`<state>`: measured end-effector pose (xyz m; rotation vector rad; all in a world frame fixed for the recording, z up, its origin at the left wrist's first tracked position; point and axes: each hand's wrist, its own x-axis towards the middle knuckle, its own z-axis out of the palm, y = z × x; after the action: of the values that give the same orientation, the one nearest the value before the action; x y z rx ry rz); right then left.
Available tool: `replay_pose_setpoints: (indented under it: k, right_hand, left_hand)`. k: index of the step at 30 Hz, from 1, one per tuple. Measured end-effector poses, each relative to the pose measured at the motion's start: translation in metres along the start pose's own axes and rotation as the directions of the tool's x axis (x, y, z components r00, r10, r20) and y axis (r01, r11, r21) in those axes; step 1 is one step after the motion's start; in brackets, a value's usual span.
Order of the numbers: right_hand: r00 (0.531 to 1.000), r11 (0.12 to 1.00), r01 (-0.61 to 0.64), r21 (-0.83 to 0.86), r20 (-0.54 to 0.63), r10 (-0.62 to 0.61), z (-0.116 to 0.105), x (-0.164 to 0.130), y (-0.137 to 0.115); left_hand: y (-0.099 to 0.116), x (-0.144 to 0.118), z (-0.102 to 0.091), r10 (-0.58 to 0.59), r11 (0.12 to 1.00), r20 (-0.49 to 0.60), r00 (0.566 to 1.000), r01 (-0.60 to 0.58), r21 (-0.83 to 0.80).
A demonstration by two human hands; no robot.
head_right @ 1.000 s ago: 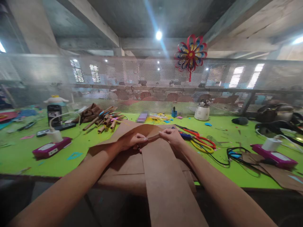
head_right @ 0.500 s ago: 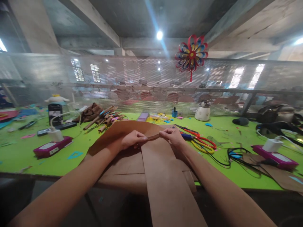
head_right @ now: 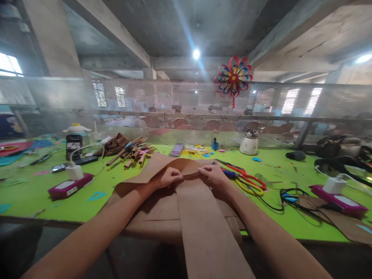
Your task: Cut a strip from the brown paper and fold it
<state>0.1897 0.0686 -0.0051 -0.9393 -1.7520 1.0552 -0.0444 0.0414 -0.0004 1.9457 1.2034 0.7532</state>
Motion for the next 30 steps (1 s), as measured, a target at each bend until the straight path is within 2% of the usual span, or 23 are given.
replay_pose_setpoints:
  k: [3, 5, 7, 9, 13, 16, 19, 25, 30]
  right_hand:
    - [0.972, 0.96, 0.233, -0.158, 0.041, -0.23, 0.003, -0.007, -0.012]
    - [0.955, 0.932, 0.297, -0.207, 0.09, -0.284, 0.007, -0.014, -0.023]
    - [0.918, 0.857, 0.393, -0.332, 0.195, -0.345, 0.012, -0.021, -0.033]
    - [0.909, 0.816, 0.411, -0.406, 0.252, -0.333, 0.017, -0.026, -0.042]
    - [0.938, 0.845, 0.336, -0.416, 0.227, -0.261, 0.021, -0.031, -0.046]
    - [0.963, 0.911, 0.224, -0.347, 0.219, -0.154, 0.02, -0.03, -0.039]
    - [0.968, 0.947, 0.15, -0.283, 0.239, -0.081, 0.018, -0.026, -0.033]
    - [0.964, 0.974, 0.039, -0.221, 0.266, 0.022, 0.016, -0.026, -0.031]
    - [0.961, 0.974, 0.013, -0.225, 0.271, 0.05, 0.014, -0.027, -0.024]
  left_hand:
    - [0.006, -0.002, -0.001, 0.067, 0.995, -0.06, 0.996, -0.062, 0.079]
    - [0.012, -0.004, -0.001, 0.097, 0.987, -0.06, 0.993, -0.089, 0.131]
    - [0.016, -0.006, 0.0, 0.11, 0.979, -0.027, 0.994, -0.104, 0.175]
    - [0.019, -0.007, 0.0, 0.131, 0.967, -0.006, 0.991, -0.126, 0.22]
    - [0.021, -0.007, 0.001, 0.183, 0.936, 0.017, 0.983, -0.179, 0.304]
    - [0.021, -0.008, 0.001, 0.212, 0.928, 0.063, 0.975, -0.221, 0.299]
    - [0.021, -0.009, 0.0, 0.211, 0.932, 0.086, 0.974, -0.227, 0.283]
    - [0.02, -0.007, -0.005, 0.111, 0.958, 0.152, 0.982, -0.146, 0.246]
    - [0.01, -0.004, -0.009, 0.021, 0.977, 0.182, 0.983, -0.059, 0.206]
